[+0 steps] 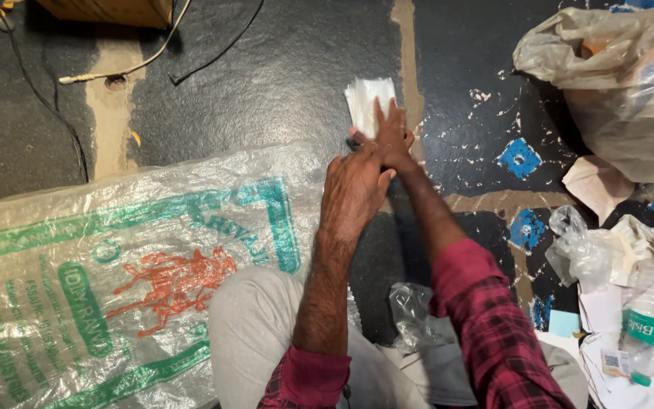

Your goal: The person sits on the floor and folds multiple clear plastic sheets by hand. They smooth out each sheet, fold it in half, and then fold it again into a smaller rectangle before placing it aside.

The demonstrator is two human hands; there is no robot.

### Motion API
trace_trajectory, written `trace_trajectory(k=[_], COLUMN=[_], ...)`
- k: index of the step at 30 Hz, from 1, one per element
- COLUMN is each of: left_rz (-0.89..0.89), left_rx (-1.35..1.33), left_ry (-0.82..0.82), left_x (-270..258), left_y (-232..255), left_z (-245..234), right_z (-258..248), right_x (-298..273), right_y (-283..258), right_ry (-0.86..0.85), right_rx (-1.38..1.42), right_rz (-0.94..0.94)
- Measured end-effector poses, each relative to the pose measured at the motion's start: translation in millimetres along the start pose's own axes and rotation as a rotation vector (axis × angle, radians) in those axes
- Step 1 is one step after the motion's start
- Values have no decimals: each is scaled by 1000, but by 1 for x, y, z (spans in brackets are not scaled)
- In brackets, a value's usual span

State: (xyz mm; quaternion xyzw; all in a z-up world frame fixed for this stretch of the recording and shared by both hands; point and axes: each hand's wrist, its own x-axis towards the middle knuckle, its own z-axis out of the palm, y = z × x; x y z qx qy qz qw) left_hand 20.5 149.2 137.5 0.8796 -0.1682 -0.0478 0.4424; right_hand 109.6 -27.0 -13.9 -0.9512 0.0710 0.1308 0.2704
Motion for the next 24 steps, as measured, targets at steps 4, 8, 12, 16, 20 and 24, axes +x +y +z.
trace_trajectory(k=[4, 8, 12, 16, 20, 24], left_rz=[-28, 50, 174, 100, 85, 74], left_rx=[6, 0, -28, 17, 89, 122], left_ry=[-6, 56, 125, -4, -260, -648], left_x=[-3, -4, -2, -2, -8, -20], left_y=[-1, -2, -11, -17, 6, 42], left_z=[-5, 2, 22, 46, 51, 65], right_z=[-68, -125, -148, -134, -98, -63], right_x=[-54, -152, -271, -371, -424, -438], right_y=[-5, 2, 25, 59, 71, 73], right_ry=[-83, -263, -328, -338, -182, 97], right_rx=[350, 492, 237, 238, 123, 64], right_rz=[-7, 31, 231, 246, 279, 261])
